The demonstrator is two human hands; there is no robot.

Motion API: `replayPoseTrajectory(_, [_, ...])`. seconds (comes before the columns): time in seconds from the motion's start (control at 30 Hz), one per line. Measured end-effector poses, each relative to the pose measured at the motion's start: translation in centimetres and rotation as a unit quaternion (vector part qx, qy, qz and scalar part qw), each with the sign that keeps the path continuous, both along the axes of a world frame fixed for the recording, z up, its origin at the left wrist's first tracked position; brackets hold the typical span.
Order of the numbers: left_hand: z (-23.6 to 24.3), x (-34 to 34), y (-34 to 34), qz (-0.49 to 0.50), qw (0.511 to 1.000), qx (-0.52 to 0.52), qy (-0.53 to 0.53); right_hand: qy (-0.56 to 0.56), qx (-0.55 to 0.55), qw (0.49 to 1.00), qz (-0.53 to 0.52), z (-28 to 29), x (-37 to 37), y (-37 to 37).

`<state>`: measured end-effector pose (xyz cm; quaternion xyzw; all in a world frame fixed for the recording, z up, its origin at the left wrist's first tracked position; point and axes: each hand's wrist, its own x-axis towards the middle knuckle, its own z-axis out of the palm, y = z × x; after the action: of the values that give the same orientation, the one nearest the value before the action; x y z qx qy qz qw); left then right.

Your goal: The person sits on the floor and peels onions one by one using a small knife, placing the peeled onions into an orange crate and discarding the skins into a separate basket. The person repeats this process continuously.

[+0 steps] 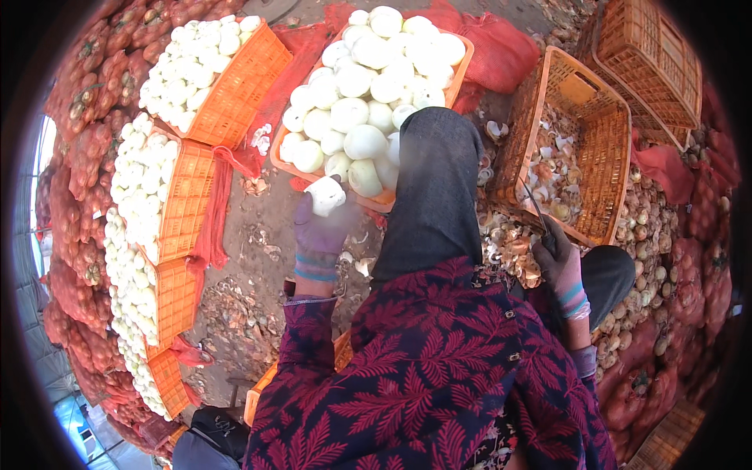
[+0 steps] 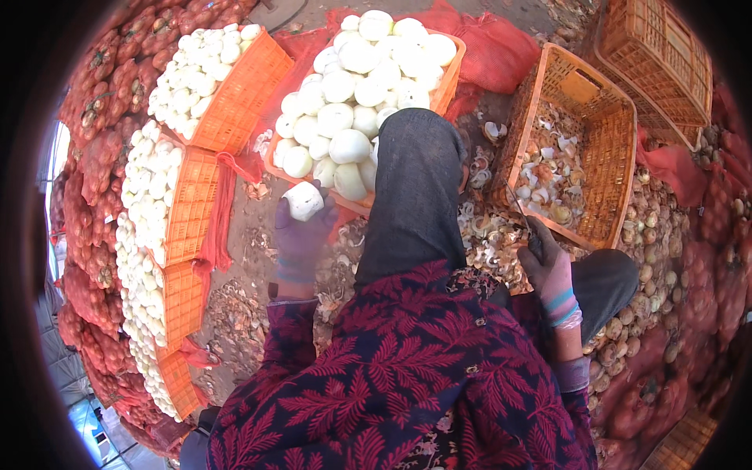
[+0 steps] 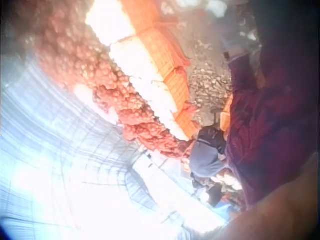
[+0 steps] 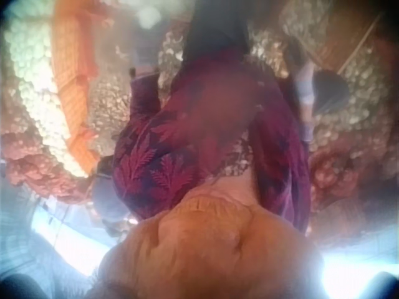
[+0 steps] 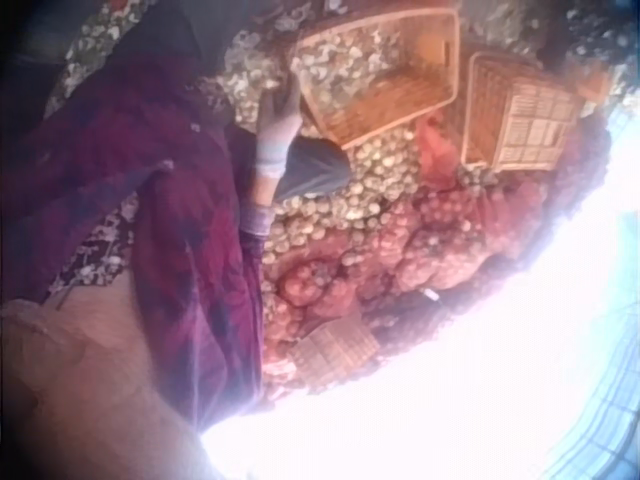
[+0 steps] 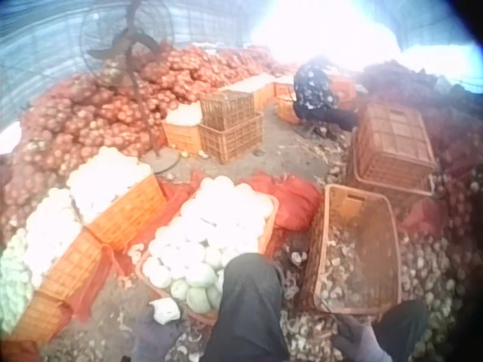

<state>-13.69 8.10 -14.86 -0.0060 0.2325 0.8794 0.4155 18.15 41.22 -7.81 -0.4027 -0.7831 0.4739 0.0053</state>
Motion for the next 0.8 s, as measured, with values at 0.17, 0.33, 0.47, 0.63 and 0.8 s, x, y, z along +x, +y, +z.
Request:
replayPoseTrajectory(0.17, [0.5,1.6,1.4,-0.024,0.877,-0.366,0.309,0.021,0.011,1.0,0.019,2.0,-1.1,-1.0])
replayPoseTrajectory(0.33, [5.7,3.9,6.6,-0.063,0.893,-0.28,0.347,0.074,0.029,0.993,0.091,5.9,-4.9,-2.9])
replayPoseTrajectory(0.47, [7.9,6.5,11.0,-0.091,0.867,-0.257,0.417,0.201,0.177,0.938,0.219,7.2,-7.0,-4.8])
replayPoseTrajectory(0.63, [7.0,9.4,13.4,-0.119,0.743,-0.32,0.576,0.18,0.281,0.907,0.256,5.6,-7.0,-5.9])
replayPoseTrajectory(0.8, [6.9,11.4,14.0,-0.131,0.855,-0.293,0.407,0.121,0.365,0.898,0.215,4.3,-5.6,-4.8])
